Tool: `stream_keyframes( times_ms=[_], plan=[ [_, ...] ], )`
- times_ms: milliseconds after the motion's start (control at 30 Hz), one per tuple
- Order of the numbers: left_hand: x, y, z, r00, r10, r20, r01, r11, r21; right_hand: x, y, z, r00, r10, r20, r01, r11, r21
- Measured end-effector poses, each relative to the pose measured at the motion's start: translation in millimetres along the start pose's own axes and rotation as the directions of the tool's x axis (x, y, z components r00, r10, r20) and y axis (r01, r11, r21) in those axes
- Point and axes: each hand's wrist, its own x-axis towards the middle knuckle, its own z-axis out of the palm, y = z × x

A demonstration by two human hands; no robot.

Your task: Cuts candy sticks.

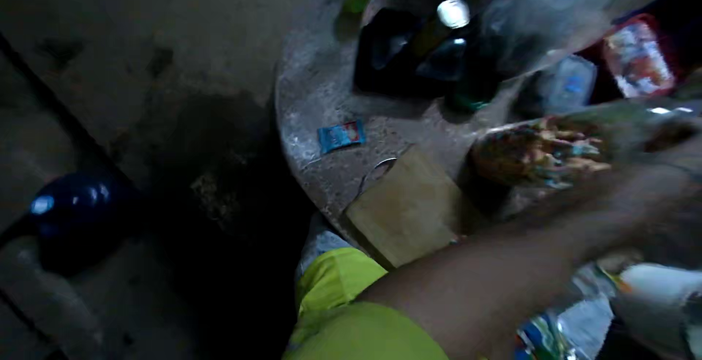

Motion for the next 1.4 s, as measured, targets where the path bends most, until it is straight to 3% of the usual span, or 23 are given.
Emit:
stream_keyframes(
  times_ms=[67, 133, 200, 267, 333, 367, 400, 433, 467, 500, 533, 567, 633, 733, 833, 967, 1133, 1233, 1400],
  plan=[
    [38, -7, 25, 0.994, 0.048, -0.098, -0.052, 0.998, -0.03, 18, 33, -3, 0.995, -0.102, -0.007, 0.102, 0.992, 0.074],
    [66, 3, 15, 0.983, 0.096, 0.156, -0.116, 0.985, 0.127, 31, 73, -2, 0.975, -0.198, -0.099, 0.211, 0.968, 0.134],
    [81, 3, 14, 0.958, 0.106, 0.267, -0.169, 0.959, 0.227, 34, 84, -2, 0.974, -0.188, -0.129, 0.214, 0.949, 0.231],
    [94, -3, 18, 0.967, 0.178, 0.182, -0.219, 0.944, 0.245, 37, 87, -2, 0.972, -0.178, -0.156, 0.219, 0.924, 0.314],
    [83, -13, 30, 0.942, 0.331, -0.061, -0.311, 0.925, 0.218, 33, 94, -5, 0.968, -0.139, -0.207, 0.207, 0.91, 0.358],
    [71, -22, 35, 0.85, 0.459, -0.259, -0.411, 0.885, 0.219, 31, 97, -7, 0.967, -0.105, -0.233, 0.189, 0.907, 0.376],
    [57, -37, 43, 0.695, 0.584, -0.42, -0.545, 0.808, 0.222, 30, 102, -9, 0.963, -0.074, -0.259, 0.176, 0.9, 0.399],
    [34, -52, 49, 0.612, 0.648, -0.454, -0.614, 0.751, 0.244, 28, 108, -12, 0.956, -0.048, -0.288, 0.172, 0.889, 0.424],
    [2, -69, 58, 0.633, 0.668, -0.392, -0.63, 0.738, 0.241, 27, 114, -15, 0.95, -0.018, -0.312, 0.163, 0.881, 0.445],
    [-33, -88, 69, 0.739, 0.633, -0.231, -0.605, 0.774, 0.187, 27, 118, -20, 0.944, 0.012, -0.33, 0.151, 0.872, 0.466],
    [-60, -104, 85, 0.837, 0.546, -0.024, -0.539, 0.832, 0.133, 26, 122, -25, 0.941, 0.042, -0.337, 0.135, 0.864, 0.484],
    [-79, -116, 101, 0.884, 0.405, 0.234, -0.436, 0.895, 0.097, 27, 126, -28, 0.935, 0.064, -0.349, 0.126, 0.859, 0.497],
    [-101, -134, 135, 0.789, 0.201, 0.581, -0.331, 0.935, 0.126, 27, 132, -32, 0.926, 0.095, -0.366, 0.115, 0.851, 0.512],
    [-117, -129, 162, 0.638, 0.079, 0.766, -0.426, 0.865, 0.265, 26, 132, -38, 0.92, 0.114, -0.374, 0.109, 0.844, 0.526],
    [-129, -128, 175, 0.631, 0.114, 0.767, -0.518, 0.798, 0.308, 22, 134, -35, 0.917, 0.119, -0.382, 0.128, 0.817, 0.562],
    [-130, -128, 172, 0.64, 0.128, 0.758, -0.477, 0.839, 0.26, 22, 139, -27, 0.924, 0.144, -0.355, 0.103, 0.799, 0.593],
    [-134, -141, 162, 0.728, 0.278, 0.627, -0.479, 0.86, 0.175, 23, 137, -24, 0.927, 0.124, -0.354, 0.116, 0.803, 0.584],
    [-139, -149, 159, 0.807, 0.263, 0.529, -0.401, 0.902, 0.162, 26, 135, -21, 0.931, 0.112, -0.348, 0.114, 0.815, 0.568],
    [-134, -162, 151, 0.836, 0.336, 0.434, -0.396, 0.916, 0.054, 28, 130, -13, 0.941, 0.083, -0.327, 0.114, 0.833, 0.541]
  ],
)
